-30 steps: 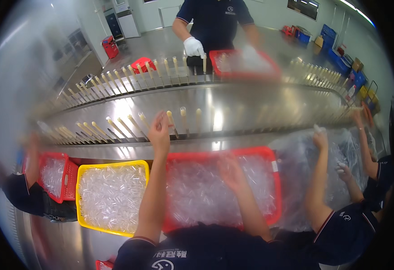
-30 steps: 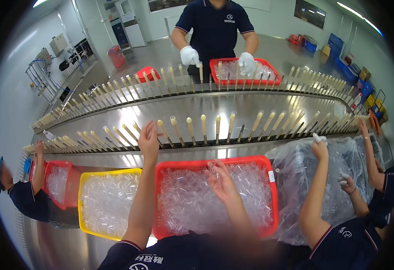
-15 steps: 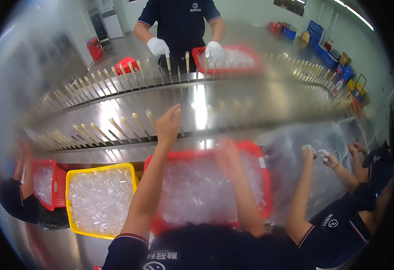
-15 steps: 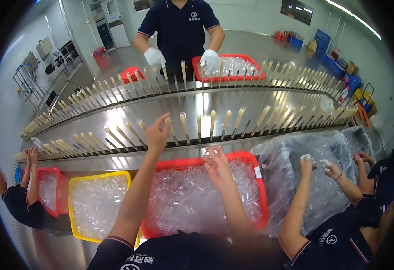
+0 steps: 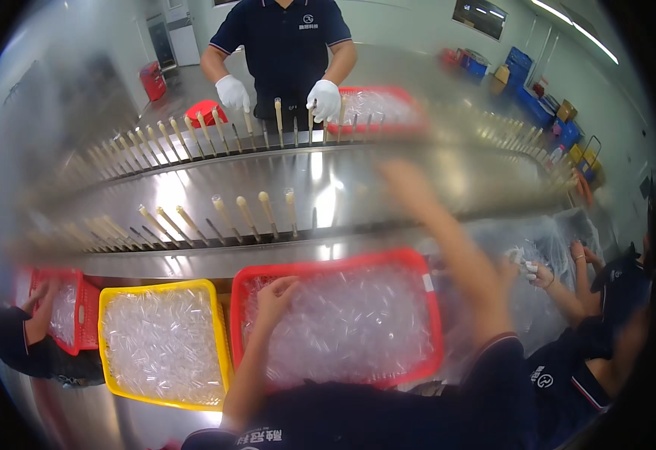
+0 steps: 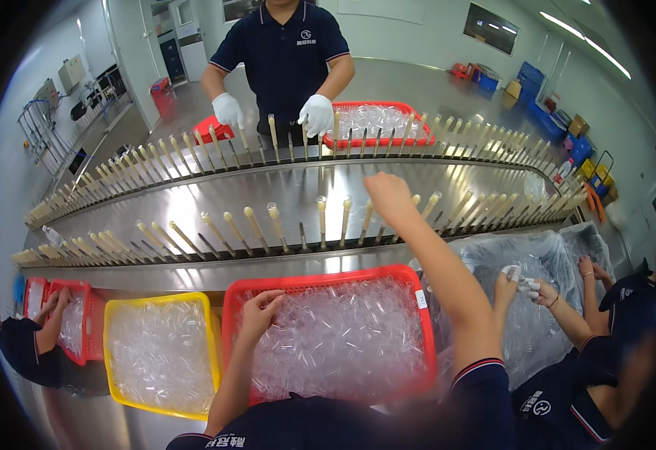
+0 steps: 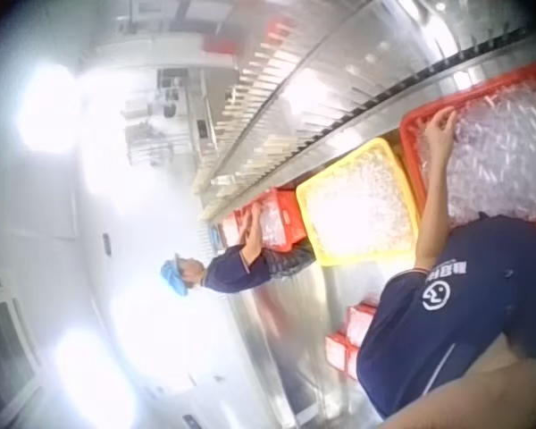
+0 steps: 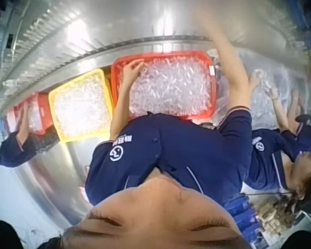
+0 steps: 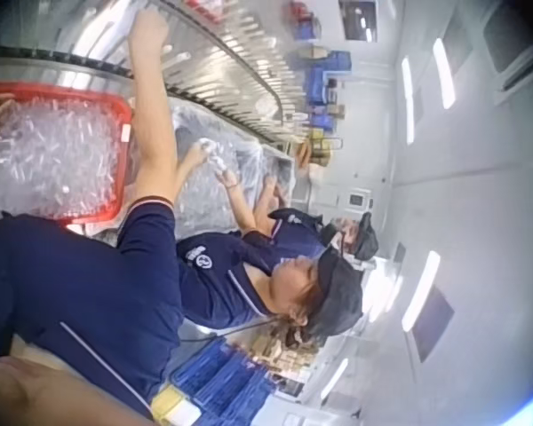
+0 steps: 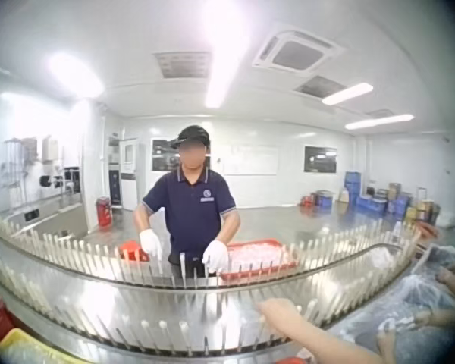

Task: The person picks transparent plastic tubes from a tray and places them onto pins on a conveyor line by hand.

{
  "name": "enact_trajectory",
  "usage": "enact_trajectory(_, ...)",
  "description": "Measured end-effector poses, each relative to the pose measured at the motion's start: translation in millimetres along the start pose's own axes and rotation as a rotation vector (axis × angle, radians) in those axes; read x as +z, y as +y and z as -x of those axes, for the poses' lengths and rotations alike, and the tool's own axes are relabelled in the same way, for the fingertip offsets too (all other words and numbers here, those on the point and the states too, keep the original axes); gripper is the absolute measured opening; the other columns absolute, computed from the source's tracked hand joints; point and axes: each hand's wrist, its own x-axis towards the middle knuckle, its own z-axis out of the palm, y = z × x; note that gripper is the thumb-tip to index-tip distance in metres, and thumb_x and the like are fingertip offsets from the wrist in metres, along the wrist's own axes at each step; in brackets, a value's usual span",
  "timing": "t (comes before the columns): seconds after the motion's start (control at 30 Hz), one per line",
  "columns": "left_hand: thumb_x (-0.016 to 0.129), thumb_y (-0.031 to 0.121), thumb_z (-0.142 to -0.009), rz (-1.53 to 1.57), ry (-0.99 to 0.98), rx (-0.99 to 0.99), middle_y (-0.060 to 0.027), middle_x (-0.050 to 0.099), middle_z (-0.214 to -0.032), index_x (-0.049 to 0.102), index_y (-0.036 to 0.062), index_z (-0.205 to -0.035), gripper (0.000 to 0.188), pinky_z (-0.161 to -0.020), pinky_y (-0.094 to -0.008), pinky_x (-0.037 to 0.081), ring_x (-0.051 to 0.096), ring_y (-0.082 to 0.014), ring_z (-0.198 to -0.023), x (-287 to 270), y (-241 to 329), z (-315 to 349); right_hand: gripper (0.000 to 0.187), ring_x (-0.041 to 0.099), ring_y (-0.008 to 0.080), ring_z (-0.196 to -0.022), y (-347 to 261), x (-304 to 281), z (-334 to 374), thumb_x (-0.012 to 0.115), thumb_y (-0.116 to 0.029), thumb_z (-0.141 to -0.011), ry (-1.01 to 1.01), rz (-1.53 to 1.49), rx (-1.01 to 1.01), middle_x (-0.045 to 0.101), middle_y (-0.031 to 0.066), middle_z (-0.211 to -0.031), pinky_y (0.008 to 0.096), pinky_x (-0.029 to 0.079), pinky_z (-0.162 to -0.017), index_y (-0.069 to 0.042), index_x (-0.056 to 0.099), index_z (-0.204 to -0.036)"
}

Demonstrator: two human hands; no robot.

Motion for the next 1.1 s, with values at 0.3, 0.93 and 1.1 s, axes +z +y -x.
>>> enact_trajectory(0.3,0.048,0.005,-0.08,0.253,-0.148,0.099,0.0003,0.054,-0.096,0.042,0.0058,-0.118,0.038,-0.053,-0.0146,0.035,0.046,-0.0023,-0.067,10,64,30,0.01,0.06,0.0277,-0.069,90,15,48,0.057,-0.002,-0.059,-0.141,0.12,-0.069,0.059,0.0139,-0.072,0.0356,0.049,-0.059,-0.007,0.061,-0.068)
enact_trajectory(0.93,0.066,0.009,-0.066,-0.386,0.503,0.388,-0.011,0.061,-0.08,0.06,0.0023,-0.084,0.02,-0.06,-0.0286,0.045,0.057,-0.0192,-0.062,99,137,-70,0.012,0.053,0.0177,-0.086,13,-16,236,0.055,-0.004,-0.079,0.069,-2.515,1.087,0.055,0.0072,-0.092,0.0252,0.044,-0.074,-0.007,0.05,-0.09)
enact_trajectory(1.1,0.068,0.012,-0.061,-0.98,0.258,0.431,-0.0153,0.062,-0.08,0.062,0.0013,-0.085,0.028,-0.059,-0.0314,0.048,0.06,-0.0264,-0.064,123,160,-144,0.022,0.051,0.0197,-0.097,8,-47,206,0.053,0.004,-0.077,-0.054,-2.221,0.742,0.051,0.0067,-0.101,0.0288,0.044,-0.079,-0.006,0.047,-0.096)
